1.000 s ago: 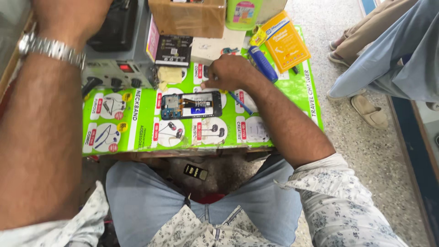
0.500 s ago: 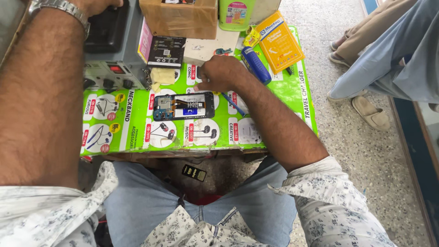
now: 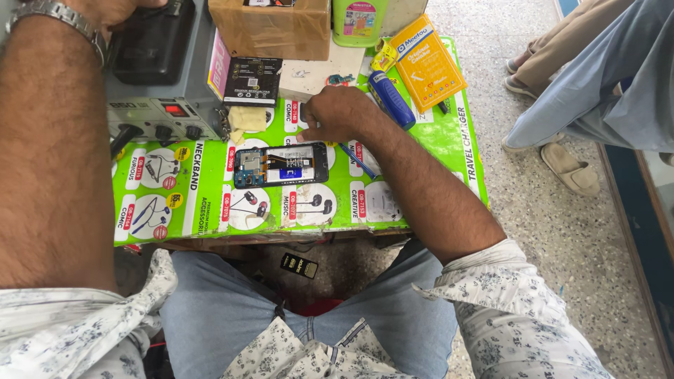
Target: The person repairs a smartphone by connecting internal ribbon cables and reattaching the back cover. They use a small tool to manipulate the connectors and then snap the casing back into place.
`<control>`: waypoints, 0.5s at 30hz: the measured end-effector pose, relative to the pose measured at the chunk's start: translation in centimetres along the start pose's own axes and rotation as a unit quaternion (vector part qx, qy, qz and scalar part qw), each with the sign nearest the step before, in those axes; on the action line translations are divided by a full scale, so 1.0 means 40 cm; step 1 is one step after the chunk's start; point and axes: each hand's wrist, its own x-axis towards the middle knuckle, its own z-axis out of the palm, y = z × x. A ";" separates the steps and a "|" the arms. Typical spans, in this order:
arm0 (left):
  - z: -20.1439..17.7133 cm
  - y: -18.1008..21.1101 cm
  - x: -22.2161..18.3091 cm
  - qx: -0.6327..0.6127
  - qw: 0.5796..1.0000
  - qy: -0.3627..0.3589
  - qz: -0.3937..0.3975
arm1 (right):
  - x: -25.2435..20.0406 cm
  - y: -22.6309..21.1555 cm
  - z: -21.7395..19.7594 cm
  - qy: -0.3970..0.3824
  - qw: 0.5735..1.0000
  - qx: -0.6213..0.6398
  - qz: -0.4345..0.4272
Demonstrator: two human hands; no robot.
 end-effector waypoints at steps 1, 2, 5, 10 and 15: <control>-0.007 0.013 -0.019 -0.017 1.000 0.006 -0.025 | -0.002 -0.001 0.001 0.000 1.000 0.001 -0.001; -0.015 0.025 -0.034 -0.030 0.998 0.013 -0.046 | -0.004 -0.002 0.001 0.002 1.000 0.001 -0.002; -0.016 0.037 -0.042 -0.063 0.995 0.026 -0.074 | 0.000 -0.002 0.001 0.004 1.000 -0.003 -0.006; 0.011 -0.084 0.062 -0.205 0.978 -0.009 -0.027 | 0.002 -0.002 0.000 0.002 1.000 -0.003 -0.004; 0.040 -0.240 0.178 -0.309 0.947 -0.046 -0.072 | -0.001 -0.001 -0.001 0.003 1.000 -0.004 -0.008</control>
